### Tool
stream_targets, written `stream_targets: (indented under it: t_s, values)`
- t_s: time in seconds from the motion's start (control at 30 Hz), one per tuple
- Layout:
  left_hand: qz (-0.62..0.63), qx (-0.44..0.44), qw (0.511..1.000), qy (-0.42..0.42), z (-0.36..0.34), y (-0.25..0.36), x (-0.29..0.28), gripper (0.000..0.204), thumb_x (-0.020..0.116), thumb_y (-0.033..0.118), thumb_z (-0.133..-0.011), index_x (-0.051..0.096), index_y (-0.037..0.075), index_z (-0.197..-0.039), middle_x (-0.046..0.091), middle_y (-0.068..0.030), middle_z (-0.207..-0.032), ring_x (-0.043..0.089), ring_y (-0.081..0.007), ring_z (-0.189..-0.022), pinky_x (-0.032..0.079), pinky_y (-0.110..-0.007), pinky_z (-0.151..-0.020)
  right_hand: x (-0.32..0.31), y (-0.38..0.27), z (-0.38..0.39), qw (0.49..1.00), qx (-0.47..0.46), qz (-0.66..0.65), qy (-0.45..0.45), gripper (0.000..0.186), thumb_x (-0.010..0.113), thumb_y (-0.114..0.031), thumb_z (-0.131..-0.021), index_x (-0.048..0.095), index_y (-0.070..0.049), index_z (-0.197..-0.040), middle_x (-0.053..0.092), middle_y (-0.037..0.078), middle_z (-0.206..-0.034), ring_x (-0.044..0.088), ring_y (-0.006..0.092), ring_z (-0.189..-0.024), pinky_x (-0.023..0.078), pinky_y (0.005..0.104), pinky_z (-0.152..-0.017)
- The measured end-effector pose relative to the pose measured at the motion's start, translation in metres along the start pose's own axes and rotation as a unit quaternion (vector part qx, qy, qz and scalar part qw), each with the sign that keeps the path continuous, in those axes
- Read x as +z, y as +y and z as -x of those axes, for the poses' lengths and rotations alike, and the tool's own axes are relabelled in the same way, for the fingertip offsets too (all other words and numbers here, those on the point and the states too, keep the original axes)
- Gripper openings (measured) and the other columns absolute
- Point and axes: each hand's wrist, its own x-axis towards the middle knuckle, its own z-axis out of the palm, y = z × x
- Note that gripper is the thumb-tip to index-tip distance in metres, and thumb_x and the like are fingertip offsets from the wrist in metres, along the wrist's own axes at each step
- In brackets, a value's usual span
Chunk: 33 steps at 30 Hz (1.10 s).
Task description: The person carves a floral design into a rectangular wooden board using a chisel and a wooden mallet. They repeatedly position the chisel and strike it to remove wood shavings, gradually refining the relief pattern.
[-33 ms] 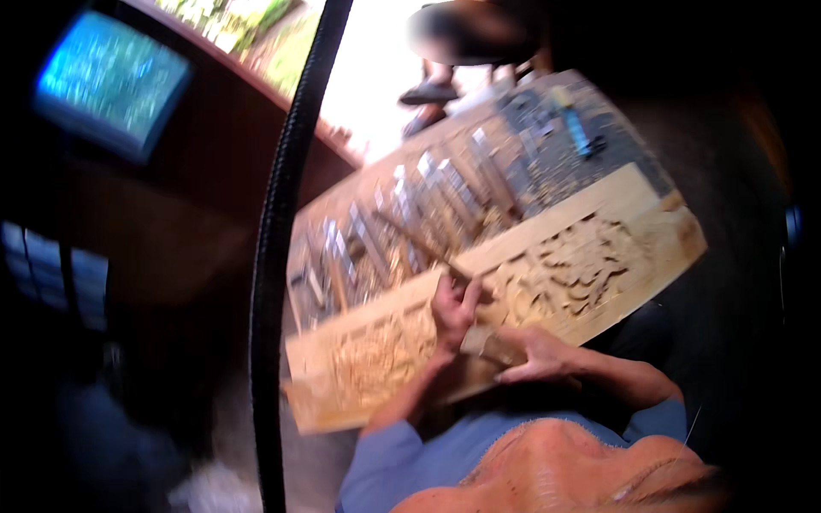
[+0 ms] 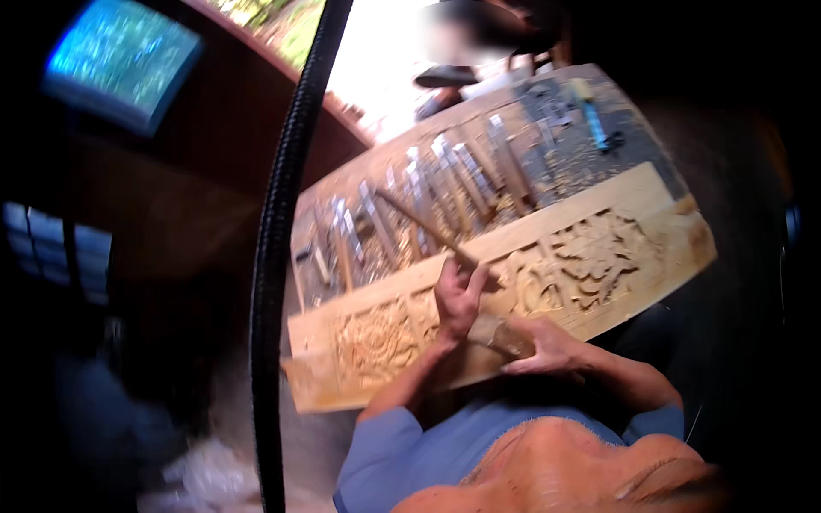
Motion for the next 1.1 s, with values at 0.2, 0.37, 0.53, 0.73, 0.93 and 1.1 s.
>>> stream_targets:
  t_s: [0.2, 0.37, 0.53, 0.73, 0.93, 1.1]
  values:
    - [-0.125, 0.191, 0.958, 0.176, -0.057, 0.053, -0.082, 0.018, 0.064, 0.019, -0.105, 0.065, 0.002, -0.103, 0.076, -0.0130, -0.090, 0.074, -0.0193, -0.077, 0.064, -0.033, -0.066, -0.003, -0.016, -0.006, 0.996, 0.054, -0.060, -0.032, 0.071, 0.086, -0.024, -0.077, 0.059, 0.001, -0.138, 0.071, 0.014, -0.114, 0.065, 0.0202, -0.106, 0.051, 0.0358, -0.098]
    - [-0.286, 0.195, 0.878, 0.331, -0.118, 0.053, -0.167, 0.016, 0.069, 0.016, -0.101, 0.066, 0.001, -0.096, 0.077, -0.0105, -0.082, 0.074, -0.0180, -0.068, 0.057, -0.030, -0.058, 0.002, -0.011, -0.010, 0.997, 0.026, -0.068, -0.005, 0.071, 0.086, -0.023, -0.077, 0.058, 0.001, -0.138, 0.070, 0.015, -0.117, 0.065, 0.0215, -0.108, 0.049, 0.0368, -0.100]
    - [-0.343, 0.212, 0.848, 0.344, -0.163, -0.001, -0.220, 0.015, 0.072, 0.010, -0.096, 0.063, -0.002, -0.095, 0.077, -0.0108, -0.081, 0.074, -0.0170, -0.066, 0.058, -0.031, -0.061, -0.001, -0.012, -0.011, 0.995, 0.062, -0.078, -0.015, 0.070, 0.085, -0.025, -0.079, 0.058, 0.002, -0.138, 0.070, 0.016, -0.117, 0.064, 0.0218, -0.109, 0.049, 0.0367, -0.101]
    - [-0.363, 0.214, 0.851, 0.312, -0.186, -0.034, -0.217, 0.017, 0.073, 0.009, -0.094, 0.061, 0.000, -0.086, 0.072, -0.0086, -0.071, 0.068, -0.0150, -0.060, 0.052, -0.034, -0.056, -0.001, -0.001, -0.003, 0.995, 0.084, -0.052, -0.015, 0.072, 0.085, -0.029, -0.081, 0.057, 0.000, -0.140, 0.070, 0.017, -0.119, 0.065, 0.0229, -0.112, 0.050, 0.0370, -0.101]
    - [-0.387, 0.214, 0.845, 0.301, -0.193, -0.056, -0.245, 0.016, 0.076, 0.012, -0.094, 0.068, -0.001, -0.094, 0.075, -0.0086, -0.076, 0.072, -0.0168, -0.065, 0.055, -0.035, -0.060, -0.003, 0.001, -0.004, 0.996, 0.060, -0.061, -0.037, 0.070, 0.084, -0.034, -0.085, 0.057, 0.001, -0.139, 0.072, 0.020, -0.116, 0.068, 0.0241, -0.108, 0.053, 0.0371, -0.095]
    - [-0.406, 0.222, 0.833, 0.303, -0.186, -0.047, -0.228, 0.017, 0.076, 0.012, -0.094, 0.066, -0.002, -0.093, 0.073, -0.0074, -0.074, 0.070, -0.0165, -0.064, 0.055, -0.034, -0.061, -0.003, 0.007, -0.003, 0.997, 0.056, -0.032, -0.050, 0.067, 0.084, -0.033, -0.086, 0.056, 0.001, -0.137, 0.072, 0.020, -0.114, 0.068, 0.0239, -0.106, 0.054, 0.0368, -0.093]
